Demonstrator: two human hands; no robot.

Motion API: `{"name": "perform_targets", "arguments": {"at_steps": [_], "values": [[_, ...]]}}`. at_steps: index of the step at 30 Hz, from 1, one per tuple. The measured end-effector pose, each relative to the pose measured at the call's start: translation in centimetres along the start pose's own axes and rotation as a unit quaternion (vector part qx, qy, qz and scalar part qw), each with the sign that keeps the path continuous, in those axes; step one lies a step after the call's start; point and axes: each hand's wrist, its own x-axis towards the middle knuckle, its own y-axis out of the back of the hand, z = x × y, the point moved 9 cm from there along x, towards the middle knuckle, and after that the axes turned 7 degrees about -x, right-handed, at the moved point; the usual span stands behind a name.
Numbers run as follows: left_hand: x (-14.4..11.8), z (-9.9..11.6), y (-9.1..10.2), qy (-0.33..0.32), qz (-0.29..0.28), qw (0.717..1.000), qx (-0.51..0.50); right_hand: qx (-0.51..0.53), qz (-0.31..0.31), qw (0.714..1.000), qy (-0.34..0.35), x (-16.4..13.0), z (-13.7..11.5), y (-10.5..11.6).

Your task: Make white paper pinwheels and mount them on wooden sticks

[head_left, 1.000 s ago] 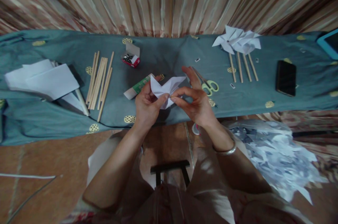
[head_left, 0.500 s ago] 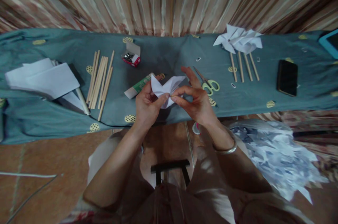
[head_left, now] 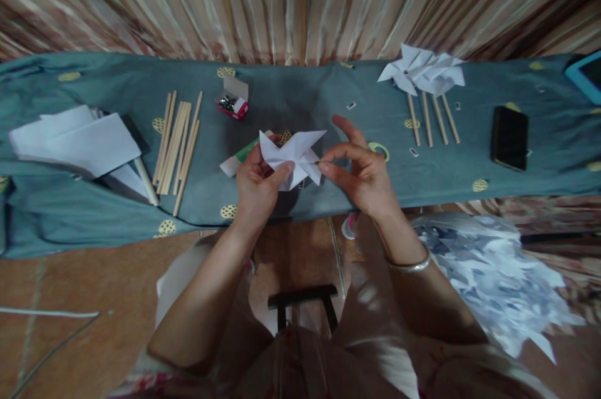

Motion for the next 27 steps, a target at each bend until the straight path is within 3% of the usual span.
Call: {"name": "perform_targets", "arguments": {"at_steps": [7, 27], "values": [[-0.3, 0.0, -0.8, -0.001, -0.02, 1.0, 0.006, -0.028, -0.033, 0.999, 0.025, -0.4, -1.4, -1.8], [-0.7, 0.1, -1.0, 0.008, -0.038, 0.999, 0.007, -0.033, -0.034, 0.999, 0.017, -0.3, -0.8, -2.1]]}}
